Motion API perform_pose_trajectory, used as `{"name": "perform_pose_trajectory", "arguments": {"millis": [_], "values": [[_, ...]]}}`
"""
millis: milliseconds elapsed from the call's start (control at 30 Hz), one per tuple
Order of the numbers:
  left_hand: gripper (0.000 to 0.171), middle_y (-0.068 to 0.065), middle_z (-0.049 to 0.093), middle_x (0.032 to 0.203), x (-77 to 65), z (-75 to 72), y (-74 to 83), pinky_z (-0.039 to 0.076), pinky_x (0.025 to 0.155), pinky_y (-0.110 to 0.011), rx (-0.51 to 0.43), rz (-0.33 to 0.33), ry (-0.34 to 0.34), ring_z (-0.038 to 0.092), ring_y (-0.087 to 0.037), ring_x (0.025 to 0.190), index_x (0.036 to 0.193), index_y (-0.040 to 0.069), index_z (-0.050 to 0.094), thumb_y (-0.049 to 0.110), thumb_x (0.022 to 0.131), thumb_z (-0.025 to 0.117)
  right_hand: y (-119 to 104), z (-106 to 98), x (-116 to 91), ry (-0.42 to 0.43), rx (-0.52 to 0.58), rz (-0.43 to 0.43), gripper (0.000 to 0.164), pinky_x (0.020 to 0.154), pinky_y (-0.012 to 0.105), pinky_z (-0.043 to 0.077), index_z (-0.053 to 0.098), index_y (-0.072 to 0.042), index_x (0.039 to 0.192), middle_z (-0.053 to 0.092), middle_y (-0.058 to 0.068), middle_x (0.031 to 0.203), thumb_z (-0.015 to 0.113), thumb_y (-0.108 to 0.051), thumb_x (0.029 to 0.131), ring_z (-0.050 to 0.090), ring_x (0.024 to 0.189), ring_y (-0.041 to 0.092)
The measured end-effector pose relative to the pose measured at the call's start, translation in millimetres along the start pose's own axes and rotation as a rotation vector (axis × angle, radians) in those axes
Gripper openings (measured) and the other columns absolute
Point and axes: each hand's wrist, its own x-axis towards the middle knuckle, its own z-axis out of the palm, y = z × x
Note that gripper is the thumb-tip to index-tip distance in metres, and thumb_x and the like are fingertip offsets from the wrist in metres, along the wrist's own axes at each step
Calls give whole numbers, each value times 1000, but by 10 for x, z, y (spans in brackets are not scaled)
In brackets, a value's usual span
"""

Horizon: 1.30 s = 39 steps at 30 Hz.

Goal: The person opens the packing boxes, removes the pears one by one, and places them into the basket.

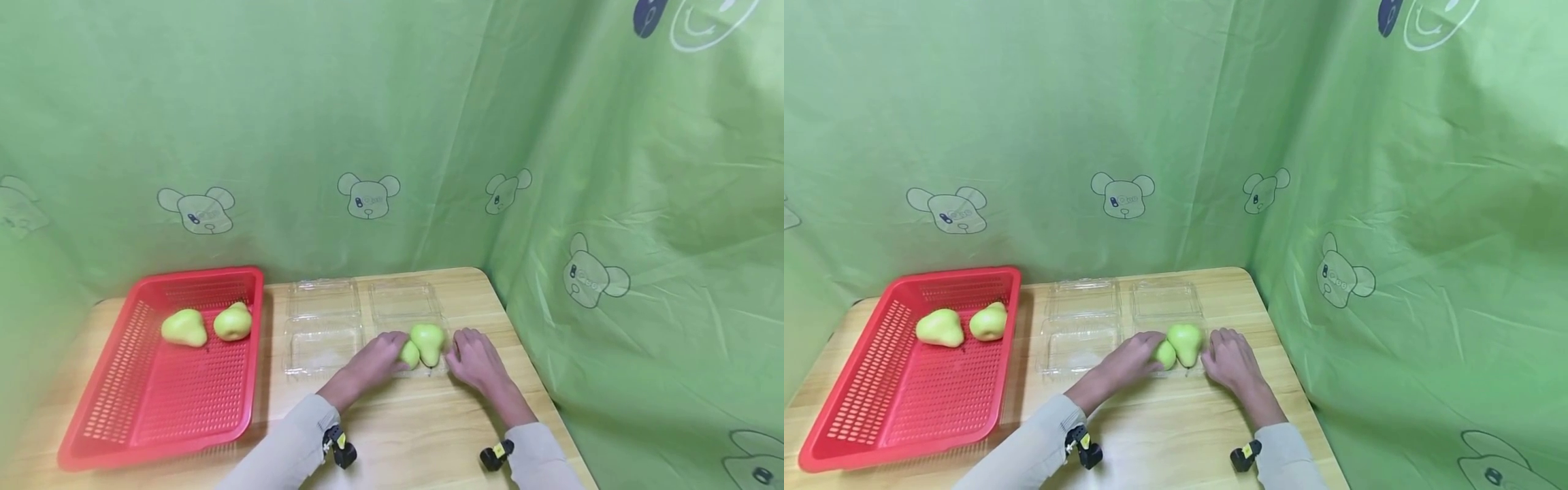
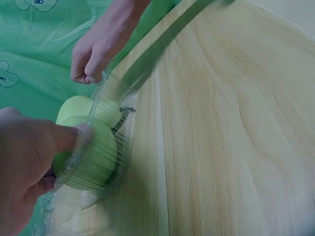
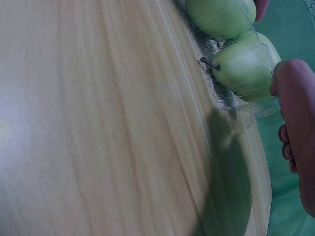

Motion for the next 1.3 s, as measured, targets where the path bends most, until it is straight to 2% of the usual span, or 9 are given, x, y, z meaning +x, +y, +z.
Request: {"name": "perform_pose_trajectory", "arguments": {"millis": [133,367,533,633,767,900,967,1100,1300], "values": [[49,-11,72,128,0,3,-5,60,102,-28,-14,15,-15,70,-23,116,133,3,62,14,89,80,-2,-2,6,-4,-9,5,18,68,38,47,50,-13,75,47,1,72,62,-19,86,44,69,19],[49,-1,75,117,-17,-25,-17,60,95,-24,-55,18,-42,71,-14,106,133,13,64,12,87,80,-8,28,8,8,-11,4,18,67,36,48,50,-14,74,48,0,71,64,-20,85,45,68,18],[47,-1,77,114,-23,-57,-28,61,93,-24,-27,46,-38,73,-15,104,132,13,65,12,87,81,-35,26,2,-24,4,31,18,63,30,44,51,-14,74,48,-1,71,64,-20,85,43,67,16],[50,-6,76,123,-24,-90,-26,62,98,-28,-3,73,-22,74,-19,109,135,12,63,15,88,80,-44,20,-3,-38,1,46,19,62,28,42,51,-15,74,47,-1,71,64,-20,85,42,67,15],[57,-12,69,138,-11,-158,-10,59,107,-32,-1,105,27,72,-25,121,141,9,60,17,89,79,-48,4,-7,-32,0,54,20,62,29,43,51,-14,74,48,0,71,65,-20,86,43,68,16],[61,-12,68,140,6,-248,25,58,106,-29,-89,90,70,71,-25,122,143,7,59,13,86,81,-45,-2,-12,-18,0,52,21,63,30,44,52,-14,74,48,0,71,67,-20,87,44,68,17],[64,-12,67,140,10,-302,44,58,106,-28,-127,64,75,71,-25,122,145,8,58,13,86,81,-39,2,-14,-15,-4,52,21,63,30,44,51,-14,74,48,-1,71,67,-20,87,44,68,16],[65,-11,69,139,15,-417,53,58,106,-28,-138,36,62,72,-24,120,146,9,57,17,86,81,-31,6,-15,-7,-4,45,21,61,28,43,51,-15,73,48,-2,69,66,-20,87,43,66,15],[66,-13,65,143,-3,-589,-6,57,109,-34,-137,41,63,70,-28,124,145,7,58,14,85,83,-25,-7,-1,12,1,19,22,56,26,40,49,-16,71,46,-4,65,65,-17,86,41,62,14]]}}
